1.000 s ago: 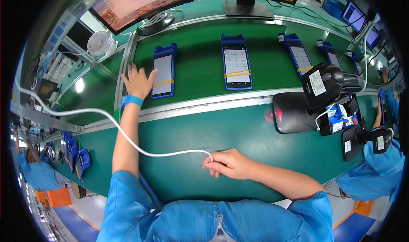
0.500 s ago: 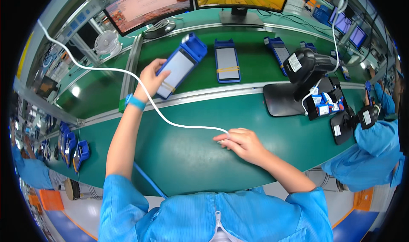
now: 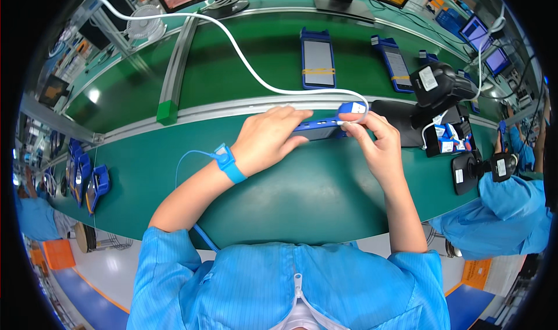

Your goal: The person tests handheld electronic devices on an assembly line by tapping their screens, plugging a cable into each device by hand, and unplugging them before setting the devices onto the workbench.

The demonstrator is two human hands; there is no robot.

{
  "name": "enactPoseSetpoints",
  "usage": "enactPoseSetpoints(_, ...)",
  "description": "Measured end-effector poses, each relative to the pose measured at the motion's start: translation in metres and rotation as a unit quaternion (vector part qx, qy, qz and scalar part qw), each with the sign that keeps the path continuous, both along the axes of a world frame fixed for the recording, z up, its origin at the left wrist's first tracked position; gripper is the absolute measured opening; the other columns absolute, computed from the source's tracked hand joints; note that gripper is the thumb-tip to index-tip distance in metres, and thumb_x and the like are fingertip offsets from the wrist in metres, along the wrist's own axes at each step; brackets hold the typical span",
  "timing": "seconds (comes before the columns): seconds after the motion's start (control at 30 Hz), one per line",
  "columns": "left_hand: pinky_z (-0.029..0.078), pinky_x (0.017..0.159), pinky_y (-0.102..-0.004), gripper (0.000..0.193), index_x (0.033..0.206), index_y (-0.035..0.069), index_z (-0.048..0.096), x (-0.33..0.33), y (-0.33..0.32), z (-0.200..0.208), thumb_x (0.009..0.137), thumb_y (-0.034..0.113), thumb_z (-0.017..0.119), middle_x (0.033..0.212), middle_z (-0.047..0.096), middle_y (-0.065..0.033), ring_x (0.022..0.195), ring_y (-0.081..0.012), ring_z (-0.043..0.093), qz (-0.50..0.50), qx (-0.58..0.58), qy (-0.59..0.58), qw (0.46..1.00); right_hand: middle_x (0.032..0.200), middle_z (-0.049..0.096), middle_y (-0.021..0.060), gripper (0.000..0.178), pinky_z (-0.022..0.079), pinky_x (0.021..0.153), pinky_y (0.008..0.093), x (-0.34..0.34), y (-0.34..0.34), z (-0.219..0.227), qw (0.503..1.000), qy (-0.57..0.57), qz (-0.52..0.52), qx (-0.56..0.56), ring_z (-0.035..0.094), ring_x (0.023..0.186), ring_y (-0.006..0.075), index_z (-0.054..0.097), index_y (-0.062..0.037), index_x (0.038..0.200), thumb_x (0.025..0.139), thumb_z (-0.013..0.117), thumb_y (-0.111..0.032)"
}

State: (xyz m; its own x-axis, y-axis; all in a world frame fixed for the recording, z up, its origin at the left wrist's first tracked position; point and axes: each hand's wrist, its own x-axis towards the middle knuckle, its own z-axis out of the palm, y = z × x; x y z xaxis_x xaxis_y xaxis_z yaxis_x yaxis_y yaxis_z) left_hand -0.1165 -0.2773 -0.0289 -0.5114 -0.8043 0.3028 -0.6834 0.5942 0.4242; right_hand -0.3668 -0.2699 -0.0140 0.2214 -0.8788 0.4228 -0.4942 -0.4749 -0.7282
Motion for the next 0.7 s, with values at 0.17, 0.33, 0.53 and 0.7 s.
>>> enactPoseSetpoints(0.17,0.044,0.106,-0.0391,0.041,0.127,0.0,0.061,0.045,-0.011,-0.023,0.096,0.028,0.062,0.129,0.062,-0.0149,0.123,-0.0302,0.058,-0.01,0.073,0.197,0.978,0.087,0.071,0.0067,0.014,0.047,0.081,0.0345,0.034,-0.012,-0.005,0.998,0.029,0.052,0.025,0.066,0.085,0.0238,0.075,-0.0066,0.1,0.093,0.069,-0.017)
enactPoseSetpoints(0.33,0.048,0.099,-0.0337,0.038,0.117,-0.002,0.066,0.093,-0.022,-0.074,0.108,0.03,0.048,0.108,0.071,-0.0109,0.106,-0.0194,0.064,0.071,0.196,0.423,0.882,0.089,0.071,0.0079,0.014,0.052,0.074,0.0359,0.046,-0.022,-0.007,0.995,0.025,0.08,0.05,0.068,0.084,0.0262,0.073,-0.0046,0.099,0.093,0.068,-0.017)
enactPoseSetpoints(0.53,0.049,0.1,-0.0334,0.034,0.116,-0.003,0.066,0.09,-0.018,-0.074,0.108,0.025,0.049,0.107,0.071,-0.0105,0.106,-0.0187,0.065,0.09,0.207,0.349,0.91,0.085,0.068,0.0059,0.011,0.048,0.072,0.0377,0.049,-0.021,0.01,0.979,0.187,0.074,-0.039,0.066,0.082,0.0257,0.072,-0.0067,0.093,0.089,0.072,-0.017)
enactPoseSetpoints(0.7,0.05,0.097,-0.0324,0.031,0.113,-0.004,0.066,0.091,-0.018,-0.079,0.107,0.021,0.049,0.104,0.071,-0.011,0.101,-0.018,0.066,0.091,0.181,0.375,0.904,0.081,0.062,0.001,0.011,0.043,0.073,0.0364,0.052,-0.014,0.007,0.956,0.243,0.057,-0.153,0.062,0.081,0.0225,0.073,-0.0115,0.089,0.08,0.078,-0.015)
